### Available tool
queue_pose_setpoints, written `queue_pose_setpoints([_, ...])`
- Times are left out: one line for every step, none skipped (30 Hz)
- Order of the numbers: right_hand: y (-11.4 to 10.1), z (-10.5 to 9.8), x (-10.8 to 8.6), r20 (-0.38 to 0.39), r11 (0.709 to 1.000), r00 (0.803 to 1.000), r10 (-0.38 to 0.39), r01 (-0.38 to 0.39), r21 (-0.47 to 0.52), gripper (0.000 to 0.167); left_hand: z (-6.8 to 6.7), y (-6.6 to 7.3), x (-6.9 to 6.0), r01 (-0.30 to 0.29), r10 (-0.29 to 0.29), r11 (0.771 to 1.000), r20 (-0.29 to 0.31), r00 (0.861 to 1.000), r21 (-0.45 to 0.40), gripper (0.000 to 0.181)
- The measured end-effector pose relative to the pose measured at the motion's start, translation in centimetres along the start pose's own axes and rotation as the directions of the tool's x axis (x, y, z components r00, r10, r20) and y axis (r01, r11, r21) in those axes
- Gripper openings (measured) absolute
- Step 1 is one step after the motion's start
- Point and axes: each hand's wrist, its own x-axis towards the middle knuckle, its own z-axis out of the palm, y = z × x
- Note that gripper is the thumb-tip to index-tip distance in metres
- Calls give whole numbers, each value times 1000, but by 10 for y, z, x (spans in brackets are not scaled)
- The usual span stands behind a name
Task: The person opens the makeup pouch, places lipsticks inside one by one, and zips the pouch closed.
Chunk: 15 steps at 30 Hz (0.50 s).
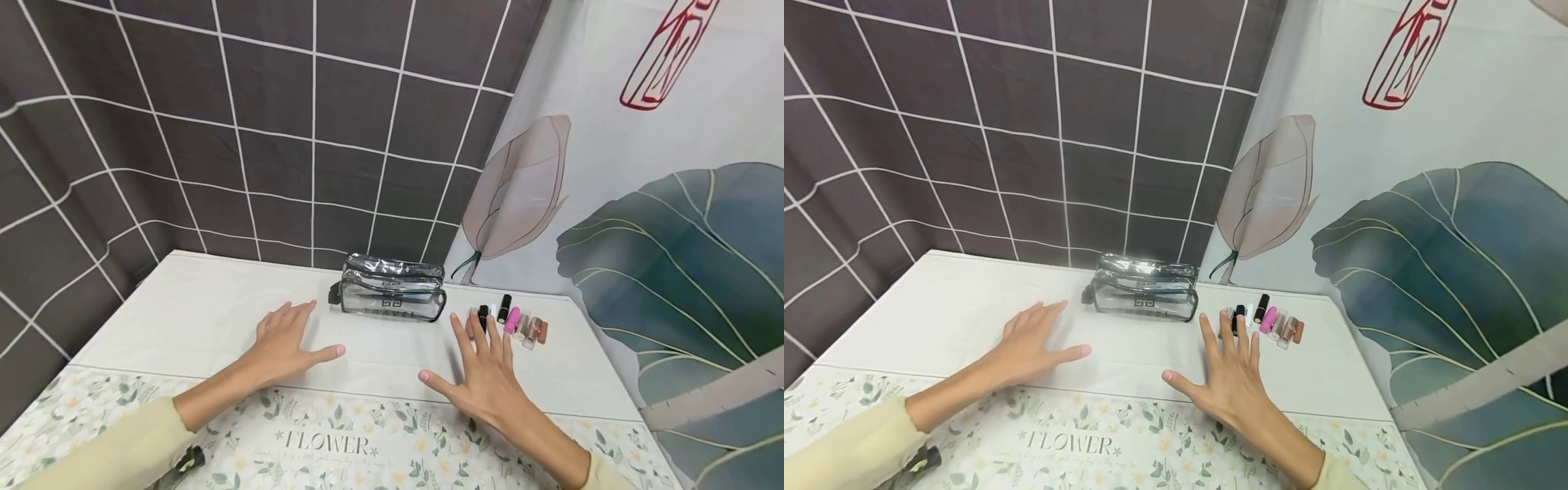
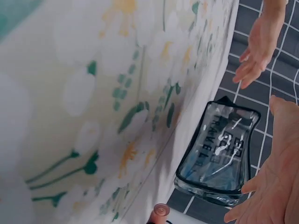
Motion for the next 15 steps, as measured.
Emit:
queue_pose_setpoints([0,-1,1,-1,1000,1000,2,-2,-5,115,0,-1,4,9,-8,1000,1,1000,-13,120])
queue_pose_setpoints([0,-1,2,-4,1000,1000,2,-2,-9,115,0,-1,9,18,-17,1000,5,1000,-26,120])
queue_pose_setpoints([0,-2,4,-6,1000,1000,2,-2,-10,115,0,-2,13,28,-28,999,10,1000,-38,120])
queue_pose_setpoints([0,-2,5,-8,1000,1000,1,-1,-11,115,-1,-2,16,35,-35,998,12,999,-45,120])
queue_pose_setpoints([0,-2,6,-9,1000,1000,-1,1,-10,115,-1,-3,20,42,-41,998,15,999,-54,119])
queue_pose_setpoints([0,-3,8,-11,1000,1000,-4,4,-10,115,-1,-3,22,45,-44,997,17,999,-63,119])
queue_pose_setpoints([0,-3,9,-14,1000,1000,-6,6,-9,115,-2,-3,25,46,-45,996,16,999,-71,118])
queue_pose_setpoints([0,-3,11,-18,1000,1000,-9,9,-8,115,-3,-3,27,44,-43,996,15,999,-80,118])
queue_pose_setpoints([0,-4,13,-21,1000,1000,-11,11,-6,115,-3,-3,30,38,-37,995,11,999,-88,118])
queue_pose_setpoints([0,-4,15,-23,1000,1000,-12,12,-6,115,-3,-3,32,29,-29,995,4,1000,-94,118])
queue_pose_setpoints([-1,-5,17,-24,1000,1000,-15,15,-4,115,-4,-3,35,22,-22,995,-1,1000,-101,118])
queue_pose_setpoints([-1,-6,19,-29,1000,999,-19,18,-6,115,-4,-3,38,17,-17,994,-3,1000,-106,119])
queue_pose_setpoints([-1,-7,22,-34,1000,999,-24,24,-6,115,-4,-2,41,13,-13,994,-6,1000,-111,120])
queue_pose_setpoints([-1,-8,25,-41,1000,999,-30,30,-9,115,-4,-2,45,12,-13,993,-5,1000,-117,121])
queue_pose_setpoints([-1,-8,28,-45,999,998,-35,34,-10,115,-3,-2,48,14,-14,992,-1,1000,-124,121])
